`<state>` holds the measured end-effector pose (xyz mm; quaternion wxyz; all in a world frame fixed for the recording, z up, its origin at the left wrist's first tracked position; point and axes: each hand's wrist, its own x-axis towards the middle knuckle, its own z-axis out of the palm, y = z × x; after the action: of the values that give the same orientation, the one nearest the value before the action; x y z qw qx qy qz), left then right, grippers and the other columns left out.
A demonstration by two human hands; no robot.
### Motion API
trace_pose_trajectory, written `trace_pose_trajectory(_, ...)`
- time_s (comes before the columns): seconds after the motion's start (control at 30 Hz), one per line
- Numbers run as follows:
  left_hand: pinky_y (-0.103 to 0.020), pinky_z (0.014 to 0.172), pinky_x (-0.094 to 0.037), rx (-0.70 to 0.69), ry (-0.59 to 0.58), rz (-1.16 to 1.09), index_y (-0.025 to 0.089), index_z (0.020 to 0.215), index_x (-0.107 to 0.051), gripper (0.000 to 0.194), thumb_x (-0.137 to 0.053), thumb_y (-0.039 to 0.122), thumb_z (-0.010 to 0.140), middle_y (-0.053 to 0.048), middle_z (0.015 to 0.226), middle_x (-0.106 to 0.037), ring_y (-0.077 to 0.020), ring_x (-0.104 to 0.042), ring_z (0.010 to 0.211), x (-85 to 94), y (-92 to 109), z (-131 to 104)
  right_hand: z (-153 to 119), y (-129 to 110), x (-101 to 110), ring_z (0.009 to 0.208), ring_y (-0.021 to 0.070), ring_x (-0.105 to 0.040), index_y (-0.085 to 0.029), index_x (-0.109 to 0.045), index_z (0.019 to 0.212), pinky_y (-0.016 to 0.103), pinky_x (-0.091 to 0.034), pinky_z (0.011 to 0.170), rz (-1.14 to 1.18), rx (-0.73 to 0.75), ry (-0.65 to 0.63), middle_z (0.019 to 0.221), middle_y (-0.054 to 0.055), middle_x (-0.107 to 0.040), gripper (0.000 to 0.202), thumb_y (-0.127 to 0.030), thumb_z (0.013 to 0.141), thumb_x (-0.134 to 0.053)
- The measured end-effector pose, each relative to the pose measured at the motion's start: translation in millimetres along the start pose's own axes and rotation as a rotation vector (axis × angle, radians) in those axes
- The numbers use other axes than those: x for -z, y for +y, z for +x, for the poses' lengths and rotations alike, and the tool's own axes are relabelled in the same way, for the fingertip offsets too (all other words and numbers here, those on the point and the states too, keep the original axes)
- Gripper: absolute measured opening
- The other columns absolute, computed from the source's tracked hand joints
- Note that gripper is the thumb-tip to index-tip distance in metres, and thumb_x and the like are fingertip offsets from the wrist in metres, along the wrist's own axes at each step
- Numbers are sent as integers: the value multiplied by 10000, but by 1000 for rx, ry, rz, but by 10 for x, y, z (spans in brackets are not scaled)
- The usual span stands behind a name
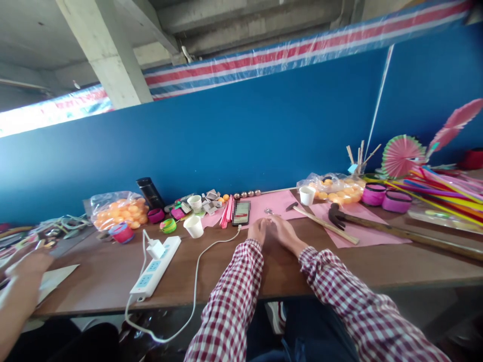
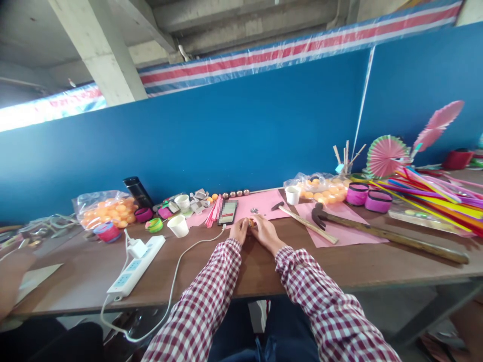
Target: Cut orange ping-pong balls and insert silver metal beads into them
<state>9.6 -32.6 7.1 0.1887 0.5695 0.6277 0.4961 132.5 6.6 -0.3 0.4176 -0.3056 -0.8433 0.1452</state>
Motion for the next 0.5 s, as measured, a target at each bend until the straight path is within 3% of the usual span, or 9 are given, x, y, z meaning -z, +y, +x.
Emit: trace_pose_trajectory(0.5, -288, 779, -446, 5, -5, 9, 142, 833, -649, 302, -412, 328, 809, -69, 838, -672, -159, -604, 798, 0, 2, 3, 16, -51, 20, 794, 165, -557, -189, -556, 990, 267, -415, 703, 42, -55, -24, 916, 60, -602, 250, -242, 751, -506)
